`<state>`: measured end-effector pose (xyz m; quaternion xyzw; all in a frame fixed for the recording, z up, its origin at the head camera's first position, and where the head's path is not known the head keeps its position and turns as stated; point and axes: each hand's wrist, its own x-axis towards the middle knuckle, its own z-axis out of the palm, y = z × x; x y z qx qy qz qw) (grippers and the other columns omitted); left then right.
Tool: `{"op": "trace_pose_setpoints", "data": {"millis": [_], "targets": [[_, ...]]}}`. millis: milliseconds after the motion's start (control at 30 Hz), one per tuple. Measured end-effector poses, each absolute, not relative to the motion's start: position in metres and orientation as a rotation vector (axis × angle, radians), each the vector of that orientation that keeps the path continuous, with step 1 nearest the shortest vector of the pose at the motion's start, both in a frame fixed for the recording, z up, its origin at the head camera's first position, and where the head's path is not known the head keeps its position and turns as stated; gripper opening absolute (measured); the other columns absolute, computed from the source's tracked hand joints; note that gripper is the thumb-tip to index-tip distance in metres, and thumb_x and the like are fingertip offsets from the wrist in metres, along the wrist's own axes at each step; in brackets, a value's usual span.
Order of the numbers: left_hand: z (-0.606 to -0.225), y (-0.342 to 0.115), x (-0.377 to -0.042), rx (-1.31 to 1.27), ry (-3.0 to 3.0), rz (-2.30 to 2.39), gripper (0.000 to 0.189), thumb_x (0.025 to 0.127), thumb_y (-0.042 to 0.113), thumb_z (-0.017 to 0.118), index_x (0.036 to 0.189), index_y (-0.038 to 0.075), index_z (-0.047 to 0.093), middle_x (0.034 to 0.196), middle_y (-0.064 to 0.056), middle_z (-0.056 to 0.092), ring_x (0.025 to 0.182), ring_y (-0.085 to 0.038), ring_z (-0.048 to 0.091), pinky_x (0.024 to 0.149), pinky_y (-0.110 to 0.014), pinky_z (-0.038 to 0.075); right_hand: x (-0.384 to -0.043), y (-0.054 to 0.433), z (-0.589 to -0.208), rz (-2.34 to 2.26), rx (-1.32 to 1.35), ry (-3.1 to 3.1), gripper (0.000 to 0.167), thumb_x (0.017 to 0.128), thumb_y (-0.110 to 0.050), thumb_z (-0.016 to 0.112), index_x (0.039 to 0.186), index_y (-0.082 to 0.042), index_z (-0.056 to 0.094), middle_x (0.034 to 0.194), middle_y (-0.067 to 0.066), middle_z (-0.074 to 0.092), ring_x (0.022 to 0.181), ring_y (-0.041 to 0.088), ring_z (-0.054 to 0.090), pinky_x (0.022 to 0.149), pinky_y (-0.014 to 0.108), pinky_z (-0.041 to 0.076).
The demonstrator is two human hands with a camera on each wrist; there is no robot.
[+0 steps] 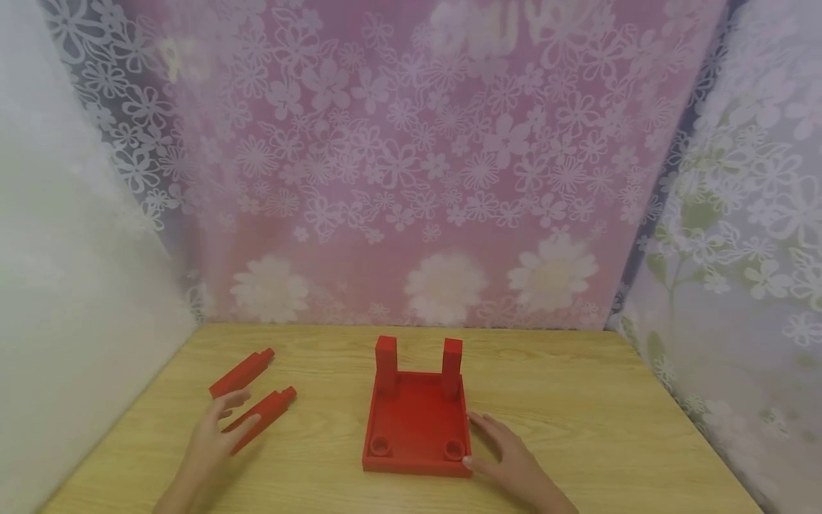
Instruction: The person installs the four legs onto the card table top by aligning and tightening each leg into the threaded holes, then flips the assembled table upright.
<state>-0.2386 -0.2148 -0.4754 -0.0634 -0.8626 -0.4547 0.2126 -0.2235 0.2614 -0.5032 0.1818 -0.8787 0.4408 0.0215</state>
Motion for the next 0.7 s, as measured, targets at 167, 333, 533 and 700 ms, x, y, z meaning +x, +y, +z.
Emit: {"op": "trace_pose_setpoints", "data": {"millis": [167,333,533,700], "targets": [[-0.486,-0.222,-0.239,-0.16,-2.418,-1.238,0.051,0.077,0.018,0.076,0.118,-0.003,0.054,0.112,-0.016,0.056,0.103,-0.029,0.05,0.085,-0.047,0.04,-0.223,0.26,-0.502,1.353,0.559,-2.724,0.064,0.082,-0.031,0.069,0.138,-0.016,0.042,0.139,0.01,0.039,0.129,0.039,0.026,0.093,0.064,0.024],[-0.495,-0.227,-0.244,-0.156,-2.454,-1.269,0.056,0.074,0.018,0.078,0.121,-0.001,0.053,0.114,-0.014,0.056,0.101,-0.028,0.051,0.083,-0.047,0.042,-0.223,0.261,-0.501,1.368,0.536,-2.74,0.065,0.082,-0.032,0.07,0.139,-0.017,0.041,0.14,0.012,0.037,0.129,0.039,0.025,0.093,0.065,0.024],[-0.503,-0.23,-0.244,-0.163,-2.51,-1.141,0.053,0.071,0.011,0.08,0.117,0.0,0.057,0.109,-0.009,0.059,0.094,-0.022,0.053,0.078,-0.042,0.044,-0.222,0.26,-0.502,1.39,0.533,-2.747,0.065,0.082,-0.032,0.07,0.139,-0.016,0.041,0.141,0.013,0.036,0.129,0.039,0.025,0.093,0.065,0.023],[-0.507,-0.232,-0.245,-0.187,-2.505,-1.071,0.047,0.071,0.006,0.079,0.113,0.0,0.06,0.109,-0.012,0.06,0.096,-0.026,0.055,0.079,-0.044,0.044,-0.222,0.259,-0.502,1.404,0.527,-2.752,0.065,0.082,-0.031,0.069,0.139,-0.016,0.041,0.141,0.013,0.036,0.13,0.039,0.024,0.093,0.066,0.022]]}}
